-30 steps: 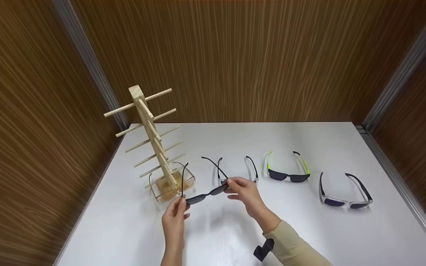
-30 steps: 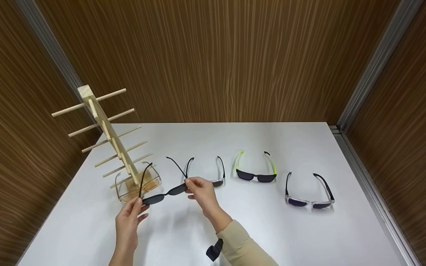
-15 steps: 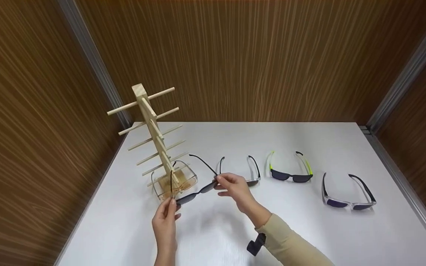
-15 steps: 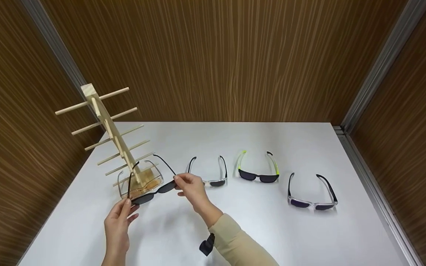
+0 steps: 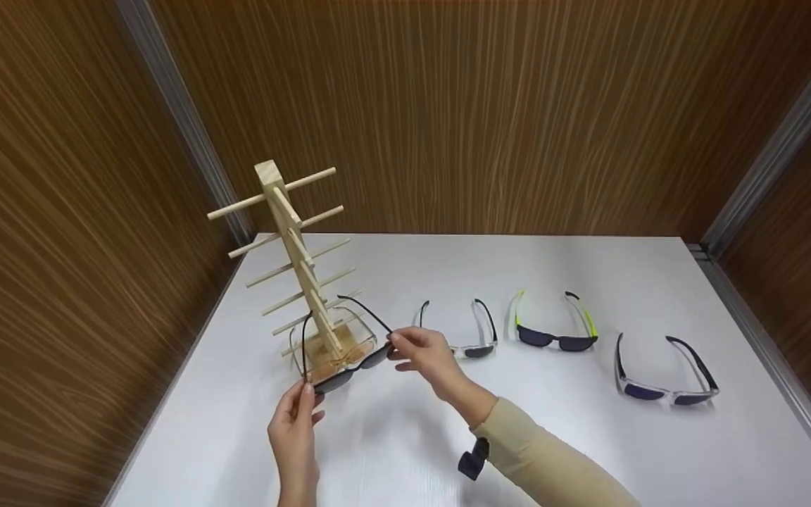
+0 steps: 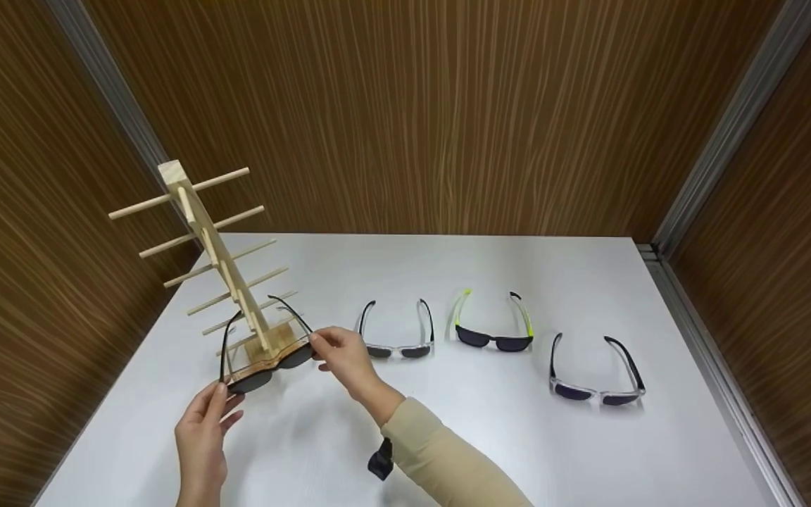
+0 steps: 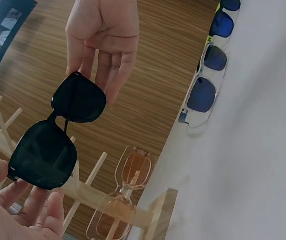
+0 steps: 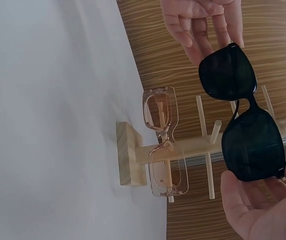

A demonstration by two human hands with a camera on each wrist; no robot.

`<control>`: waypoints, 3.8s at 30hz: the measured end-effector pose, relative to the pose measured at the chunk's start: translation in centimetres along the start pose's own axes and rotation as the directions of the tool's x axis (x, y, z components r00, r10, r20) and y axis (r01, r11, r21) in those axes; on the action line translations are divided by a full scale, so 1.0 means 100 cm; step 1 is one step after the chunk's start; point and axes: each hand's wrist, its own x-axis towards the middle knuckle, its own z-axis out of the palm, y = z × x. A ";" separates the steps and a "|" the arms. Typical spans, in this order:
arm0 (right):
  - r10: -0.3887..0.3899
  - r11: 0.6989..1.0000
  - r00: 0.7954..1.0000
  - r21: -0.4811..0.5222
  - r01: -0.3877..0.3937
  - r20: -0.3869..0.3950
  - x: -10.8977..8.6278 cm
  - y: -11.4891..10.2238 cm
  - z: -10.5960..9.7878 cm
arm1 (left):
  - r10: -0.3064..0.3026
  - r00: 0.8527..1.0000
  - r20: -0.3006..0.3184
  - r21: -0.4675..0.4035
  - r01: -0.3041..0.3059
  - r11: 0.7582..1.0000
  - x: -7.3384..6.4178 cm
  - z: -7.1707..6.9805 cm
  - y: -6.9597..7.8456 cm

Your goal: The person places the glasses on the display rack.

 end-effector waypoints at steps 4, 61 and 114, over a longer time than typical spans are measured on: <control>0.004 1.000 1.000 -0.004 -0.004 0.016 0.004 -0.002 0.006 | -0.003 1.000 -0.014 0.024 0.003 1.000 0.004 -0.005 0.002; 0.108 0.993 0.991 -0.041 -0.111 -0.074 0.070 0.016 0.024 | 0.001 1.000 0.027 -0.052 0.000 0.999 0.055 -0.005 -0.009; 0.113 0.992 0.990 -0.051 -0.118 -0.087 0.042 0.021 -0.018 | -0.081 0.996 0.036 -0.055 0.083 0.995 0.090 -0.008 -0.105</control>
